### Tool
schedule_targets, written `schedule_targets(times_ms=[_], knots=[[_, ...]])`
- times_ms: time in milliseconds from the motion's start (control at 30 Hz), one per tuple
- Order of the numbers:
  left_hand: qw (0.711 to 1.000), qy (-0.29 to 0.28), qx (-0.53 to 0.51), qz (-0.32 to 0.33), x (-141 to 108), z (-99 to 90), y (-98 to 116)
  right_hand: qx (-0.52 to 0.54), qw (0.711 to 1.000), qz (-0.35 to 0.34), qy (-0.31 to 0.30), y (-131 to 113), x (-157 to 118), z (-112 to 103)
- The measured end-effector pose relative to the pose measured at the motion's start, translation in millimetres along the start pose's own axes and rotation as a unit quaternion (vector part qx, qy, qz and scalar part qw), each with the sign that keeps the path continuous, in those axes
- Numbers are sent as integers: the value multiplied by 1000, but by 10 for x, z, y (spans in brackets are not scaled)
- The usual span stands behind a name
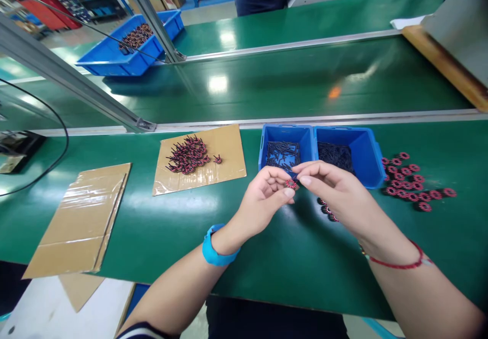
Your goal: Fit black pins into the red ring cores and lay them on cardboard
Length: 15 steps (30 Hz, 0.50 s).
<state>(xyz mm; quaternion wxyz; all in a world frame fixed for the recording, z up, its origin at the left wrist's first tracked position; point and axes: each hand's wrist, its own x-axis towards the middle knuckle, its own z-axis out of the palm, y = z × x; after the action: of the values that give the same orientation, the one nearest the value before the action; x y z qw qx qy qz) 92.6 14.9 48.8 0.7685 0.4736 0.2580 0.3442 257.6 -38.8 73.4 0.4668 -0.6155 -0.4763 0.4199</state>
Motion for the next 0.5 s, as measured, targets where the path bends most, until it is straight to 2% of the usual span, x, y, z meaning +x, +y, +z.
schedule_targets(times_ms=[67,133,200,267,333,367,433,500], knots=[[1000,0,2,4,0,-2,-13,11,1000,-8,-10,-9,-12,24],[1000,4,7,1,-4,-2,-22,-21,999,-45,1,-15,-39,42],[1000,16,12,-6,-8,2,-24,-92,987,-127,39,-25,-76,52],[999,37,13,-17,-8,6,-20,-151,959,-226,84,-39,-110,48],[998,52,6,-30,-3,7,-19,-160,937,-282,131,-45,-123,29],[998,54,-1,-36,1,4,-21,-154,936,-279,150,-42,-117,16],[998,41,-22,-45,8,-5,-30,-144,953,-214,157,-19,-85,-8],[997,21,-50,-53,11,-14,-38,-127,979,-115,108,13,-39,-19]])
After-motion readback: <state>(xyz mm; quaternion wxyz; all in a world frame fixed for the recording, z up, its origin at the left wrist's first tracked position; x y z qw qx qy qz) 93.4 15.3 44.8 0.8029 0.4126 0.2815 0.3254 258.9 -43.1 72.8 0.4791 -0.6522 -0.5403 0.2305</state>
